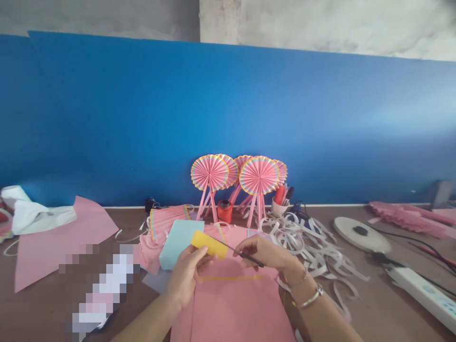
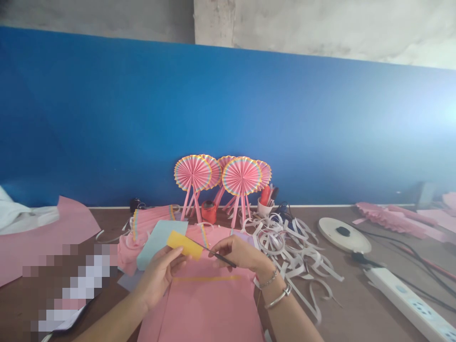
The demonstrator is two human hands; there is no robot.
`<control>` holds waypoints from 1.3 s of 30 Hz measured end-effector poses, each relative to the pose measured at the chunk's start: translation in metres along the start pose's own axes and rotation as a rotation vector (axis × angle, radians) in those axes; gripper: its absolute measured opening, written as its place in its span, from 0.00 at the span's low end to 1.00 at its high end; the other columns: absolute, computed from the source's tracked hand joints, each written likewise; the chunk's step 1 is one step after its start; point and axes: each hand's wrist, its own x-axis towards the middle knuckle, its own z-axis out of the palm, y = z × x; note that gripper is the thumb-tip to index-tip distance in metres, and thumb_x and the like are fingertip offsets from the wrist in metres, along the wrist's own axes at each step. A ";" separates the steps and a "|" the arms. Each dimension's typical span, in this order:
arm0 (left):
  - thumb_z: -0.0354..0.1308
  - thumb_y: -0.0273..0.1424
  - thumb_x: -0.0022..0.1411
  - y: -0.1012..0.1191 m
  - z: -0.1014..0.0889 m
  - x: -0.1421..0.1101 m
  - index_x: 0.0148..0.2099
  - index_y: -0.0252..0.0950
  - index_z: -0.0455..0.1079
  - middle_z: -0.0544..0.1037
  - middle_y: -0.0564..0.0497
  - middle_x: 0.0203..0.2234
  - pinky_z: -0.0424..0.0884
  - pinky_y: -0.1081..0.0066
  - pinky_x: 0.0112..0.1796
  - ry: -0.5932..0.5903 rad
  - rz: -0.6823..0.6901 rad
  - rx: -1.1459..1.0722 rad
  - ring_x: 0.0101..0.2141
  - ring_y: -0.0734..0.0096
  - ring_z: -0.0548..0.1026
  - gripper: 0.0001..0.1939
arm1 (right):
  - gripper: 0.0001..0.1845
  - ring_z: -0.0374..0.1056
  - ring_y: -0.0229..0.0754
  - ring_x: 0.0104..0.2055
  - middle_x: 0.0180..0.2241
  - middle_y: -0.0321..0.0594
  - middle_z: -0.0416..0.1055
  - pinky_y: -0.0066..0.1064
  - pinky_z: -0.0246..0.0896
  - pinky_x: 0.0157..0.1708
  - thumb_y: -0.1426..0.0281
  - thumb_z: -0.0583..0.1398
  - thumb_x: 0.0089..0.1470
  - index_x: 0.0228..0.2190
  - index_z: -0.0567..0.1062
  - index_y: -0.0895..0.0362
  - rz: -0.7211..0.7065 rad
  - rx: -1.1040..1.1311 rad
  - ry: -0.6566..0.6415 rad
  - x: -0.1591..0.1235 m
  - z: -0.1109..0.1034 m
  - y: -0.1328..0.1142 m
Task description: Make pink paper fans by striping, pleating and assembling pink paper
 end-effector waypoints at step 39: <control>0.64 0.24 0.52 0.000 0.002 -0.001 0.35 0.33 0.70 0.79 0.49 0.31 0.75 0.78 0.28 0.003 -0.009 0.000 0.29 0.71 0.79 0.07 | 0.16 0.59 0.29 0.15 0.17 0.30 0.67 0.20 0.56 0.17 0.66 0.67 0.38 0.33 0.79 0.58 0.009 -0.020 -0.001 0.002 0.001 0.003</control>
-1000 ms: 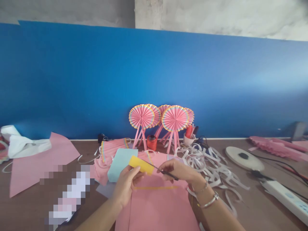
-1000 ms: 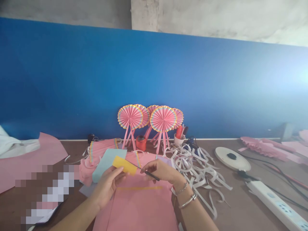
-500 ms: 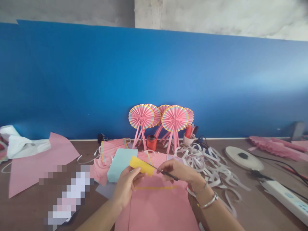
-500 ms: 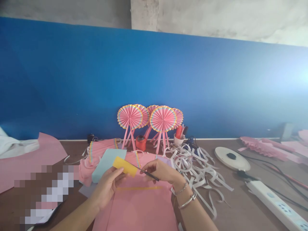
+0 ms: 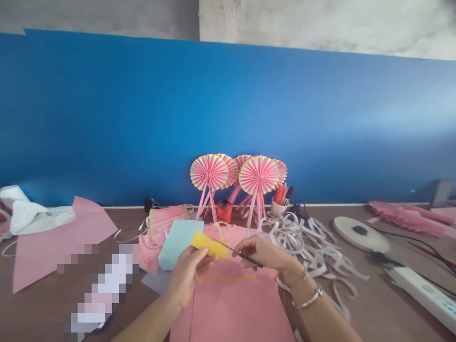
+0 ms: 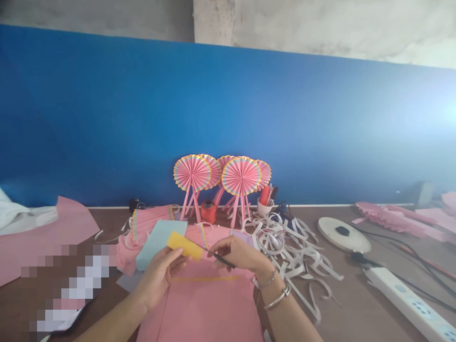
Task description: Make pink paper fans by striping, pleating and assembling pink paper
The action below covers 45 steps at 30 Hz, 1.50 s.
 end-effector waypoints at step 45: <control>0.63 0.26 0.53 -0.002 -0.002 0.001 0.39 0.32 0.71 0.79 0.51 0.30 0.74 0.80 0.27 -0.048 -0.017 0.043 0.27 0.75 0.78 0.10 | 0.14 0.59 0.30 0.15 0.16 0.29 0.68 0.21 0.57 0.18 0.67 0.66 0.39 0.33 0.78 0.56 -0.025 0.055 -0.034 0.007 0.004 0.009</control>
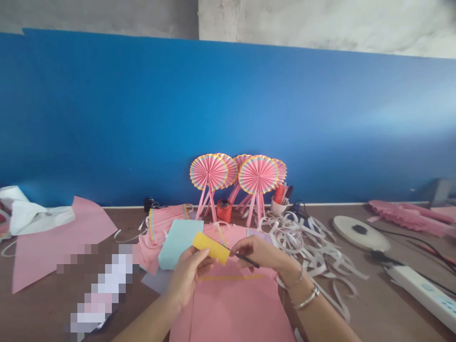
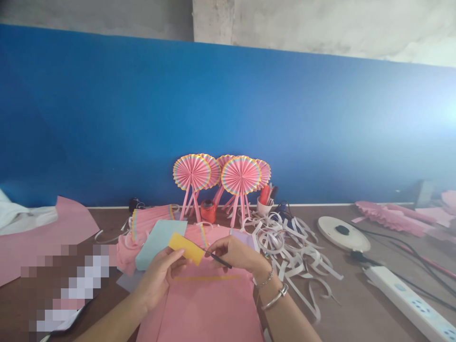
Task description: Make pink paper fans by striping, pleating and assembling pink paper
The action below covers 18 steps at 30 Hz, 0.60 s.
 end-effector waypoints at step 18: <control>0.65 0.29 0.51 -0.002 0.000 0.000 0.39 0.33 0.71 0.79 0.50 0.31 0.73 0.79 0.27 0.002 0.002 0.031 0.26 0.76 0.77 0.12 | 0.16 0.61 0.29 0.16 0.18 0.30 0.69 0.19 0.56 0.17 0.63 0.67 0.40 0.34 0.78 0.56 -0.011 0.011 -0.014 -0.003 0.000 -0.006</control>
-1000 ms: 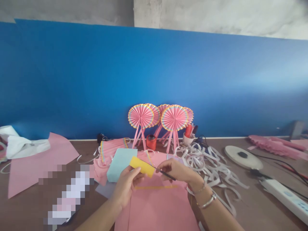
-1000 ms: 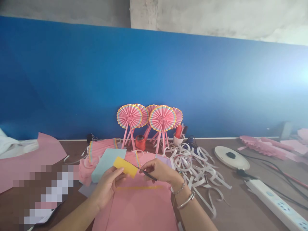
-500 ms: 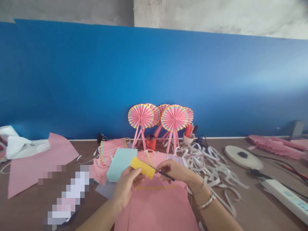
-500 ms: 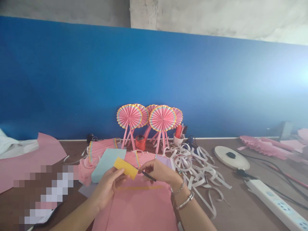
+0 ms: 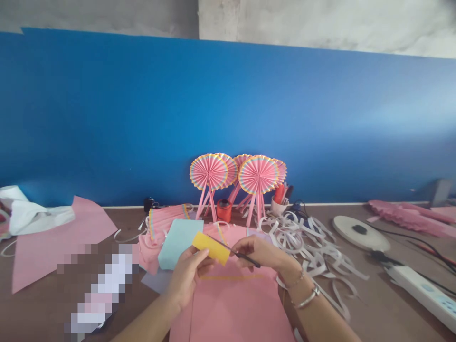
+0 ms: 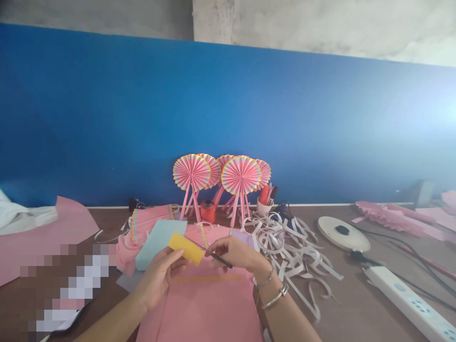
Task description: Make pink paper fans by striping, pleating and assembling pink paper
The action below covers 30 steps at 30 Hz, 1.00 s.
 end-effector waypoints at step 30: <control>0.66 0.30 0.49 -0.002 0.000 -0.001 0.38 0.33 0.71 0.79 0.49 0.30 0.71 0.79 0.26 -0.011 -0.030 0.053 0.26 0.74 0.77 0.13 | 0.18 0.60 0.30 0.17 0.18 0.29 0.67 0.21 0.57 0.19 0.63 0.67 0.39 0.35 0.79 0.56 -0.005 0.009 -0.004 0.003 0.008 -0.003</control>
